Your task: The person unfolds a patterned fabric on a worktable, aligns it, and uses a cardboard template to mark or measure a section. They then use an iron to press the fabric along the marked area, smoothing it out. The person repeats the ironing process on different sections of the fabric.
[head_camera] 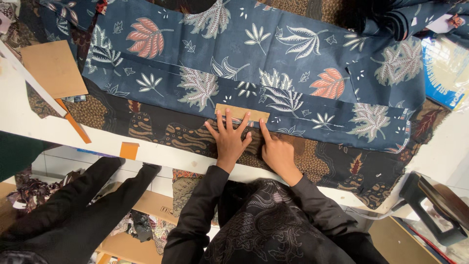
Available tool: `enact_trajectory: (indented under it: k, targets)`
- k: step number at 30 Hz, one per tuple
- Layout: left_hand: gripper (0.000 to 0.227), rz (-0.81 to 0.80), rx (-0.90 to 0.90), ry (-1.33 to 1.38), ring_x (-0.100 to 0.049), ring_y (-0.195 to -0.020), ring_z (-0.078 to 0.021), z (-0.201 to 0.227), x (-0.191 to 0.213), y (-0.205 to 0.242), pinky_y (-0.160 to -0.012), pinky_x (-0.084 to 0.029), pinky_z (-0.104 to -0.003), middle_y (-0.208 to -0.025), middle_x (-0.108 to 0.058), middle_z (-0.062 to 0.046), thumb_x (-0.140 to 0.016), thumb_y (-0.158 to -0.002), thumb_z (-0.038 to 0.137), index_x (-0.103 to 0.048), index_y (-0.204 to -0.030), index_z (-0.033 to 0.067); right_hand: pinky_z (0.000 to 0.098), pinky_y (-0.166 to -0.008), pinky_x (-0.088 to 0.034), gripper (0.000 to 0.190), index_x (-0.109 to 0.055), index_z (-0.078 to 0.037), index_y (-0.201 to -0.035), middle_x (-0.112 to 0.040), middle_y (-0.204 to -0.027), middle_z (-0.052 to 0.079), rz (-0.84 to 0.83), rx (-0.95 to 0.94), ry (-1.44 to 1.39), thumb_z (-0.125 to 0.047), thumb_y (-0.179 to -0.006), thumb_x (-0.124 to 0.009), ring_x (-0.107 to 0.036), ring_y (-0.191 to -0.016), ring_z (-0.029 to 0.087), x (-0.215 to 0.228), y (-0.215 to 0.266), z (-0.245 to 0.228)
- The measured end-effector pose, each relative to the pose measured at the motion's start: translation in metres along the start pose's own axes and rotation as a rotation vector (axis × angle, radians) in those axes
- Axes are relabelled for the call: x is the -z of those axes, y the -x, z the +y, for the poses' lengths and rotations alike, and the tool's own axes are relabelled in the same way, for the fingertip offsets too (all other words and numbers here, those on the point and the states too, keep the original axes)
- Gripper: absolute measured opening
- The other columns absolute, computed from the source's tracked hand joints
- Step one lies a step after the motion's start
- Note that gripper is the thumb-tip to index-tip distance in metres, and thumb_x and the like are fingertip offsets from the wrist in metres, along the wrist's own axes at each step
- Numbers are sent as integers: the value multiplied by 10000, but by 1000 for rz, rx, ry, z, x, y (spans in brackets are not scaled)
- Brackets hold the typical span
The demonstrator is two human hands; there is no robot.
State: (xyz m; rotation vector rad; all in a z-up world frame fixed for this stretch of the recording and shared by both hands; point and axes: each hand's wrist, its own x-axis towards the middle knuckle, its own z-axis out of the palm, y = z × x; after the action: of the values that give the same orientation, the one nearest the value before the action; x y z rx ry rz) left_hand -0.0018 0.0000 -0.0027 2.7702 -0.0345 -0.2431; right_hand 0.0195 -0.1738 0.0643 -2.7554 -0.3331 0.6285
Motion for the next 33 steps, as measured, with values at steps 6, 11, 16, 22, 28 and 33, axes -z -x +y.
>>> enact_trajectory:
  k: [6, 11, 16, 22, 28, 33]
  targets:
    - [578, 11, -7, -23, -203, -1506, -510, -2, -2, 1, -1113, -75, -848, -1588, -311, -203, -613, -965, 485, -499, -1526, 404, 419, -609, -540, 430, -567, -64, -1354, -721, -856, 136, 71, -34, -397, -15, -928, -603, -715, -728, 327, 34, -19, 32]
    - [593, -1, -4, -11, -192, -1501, -511, 0, -1, -1, -1097, -88, -852, -1605, -281, -175, -625, -944, 485, -492, -1518, 413, 384, -655, -538, 95, -706, -5, -1020, -734, -855, 117, 63, -140, -642, -40, -932, -715, -737, -720, 275, 46, -53, 49]
    - [605, 9, -16, -10, -185, -1495, -530, 0, -1, -1, -1093, -143, -855, -1622, -262, -189, -642, -946, 488, -488, -1526, 409, 412, -697, -536, 109, -734, 6, -1012, -706, -928, 169, 155, 85, -505, -28, -914, -703, -695, -794, 337, 39, -71, 40]
    - [570, 36, -37, -16, -173, -1484, -560, 1, -2, -1, -1097, -178, -849, -1616, -236, -218, -649, -953, 451, -491, -1499, 493, 428, -681, -537, 66, -698, 15, -978, -684, -944, 165, 114, 118, -433, -17, -921, -687, -685, -790, 364, 29, -75, 39]
    - [585, 15, -43, -12, -175, -1475, -569, 2, 0, -3, -1096, -175, -856, -1601, -229, -234, -660, -947, 433, -488, -1504, 479, 429, -667, -544, 66, -691, 17, -953, -658, -930, 157, 132, 170, -355, -25, -903, -701, -675, -777, 368, 26, -77, 39]
    - [593, -13, -45, -17, -194, -1467, -574, 1, 2, -3, -1091, -180, -859, -1593, -241, -248, -654, -947, 449, -477, -1512, 475, 437, -682, -542, 66, -681, 9, -944, -643, -913, 148, 150, 240, -278, -21, -889, -703, -666, -797, 367, 23, -79, 39]
